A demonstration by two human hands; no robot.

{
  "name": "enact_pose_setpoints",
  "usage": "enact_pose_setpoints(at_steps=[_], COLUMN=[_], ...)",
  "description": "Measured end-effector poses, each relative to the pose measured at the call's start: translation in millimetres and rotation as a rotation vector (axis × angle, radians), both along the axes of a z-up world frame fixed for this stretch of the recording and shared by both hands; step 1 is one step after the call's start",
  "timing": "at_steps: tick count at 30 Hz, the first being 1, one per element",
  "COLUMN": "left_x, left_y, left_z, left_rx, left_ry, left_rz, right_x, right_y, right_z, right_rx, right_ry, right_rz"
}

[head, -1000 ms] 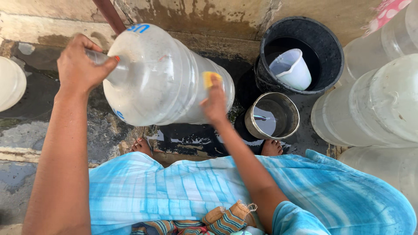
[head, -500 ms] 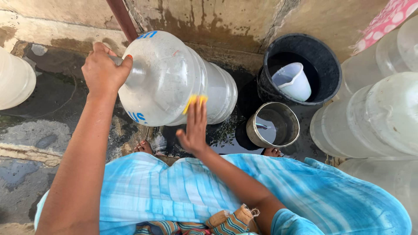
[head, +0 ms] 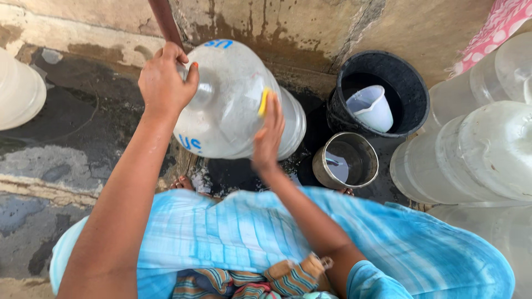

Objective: The person cleans large plastic water jugs by scrubbing the exterior with a sponge, rinsing them with water from a bucket, and shaking them to empty the contents.

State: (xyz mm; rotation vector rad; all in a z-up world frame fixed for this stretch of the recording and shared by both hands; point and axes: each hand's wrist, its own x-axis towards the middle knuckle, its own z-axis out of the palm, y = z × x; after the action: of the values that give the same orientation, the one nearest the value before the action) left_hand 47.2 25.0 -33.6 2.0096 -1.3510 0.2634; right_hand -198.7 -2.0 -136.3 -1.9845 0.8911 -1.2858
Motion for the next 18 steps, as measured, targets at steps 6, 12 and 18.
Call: enact_pose_setpoints(at_steps=[6, 12, 18], left_x=[4, 0, -9], left_y=[-3, -5, -5], left_z=[7, 17, 6], left_rx=[0.026, 0.056, -0.039], left_ry=[-0.008, 0.023, -0.020], left_rz=[0.074, -0.189, -0.024], right_x=[-10, 5, 12], right_y=[67, -55, -56], right_z=[-45, 18, 54], right_rx=[-0.336, -0.047, -0.191], right_ry=[0.201, -0.027, 0.310], right_rz=[0.138, 0.157, 0.031])
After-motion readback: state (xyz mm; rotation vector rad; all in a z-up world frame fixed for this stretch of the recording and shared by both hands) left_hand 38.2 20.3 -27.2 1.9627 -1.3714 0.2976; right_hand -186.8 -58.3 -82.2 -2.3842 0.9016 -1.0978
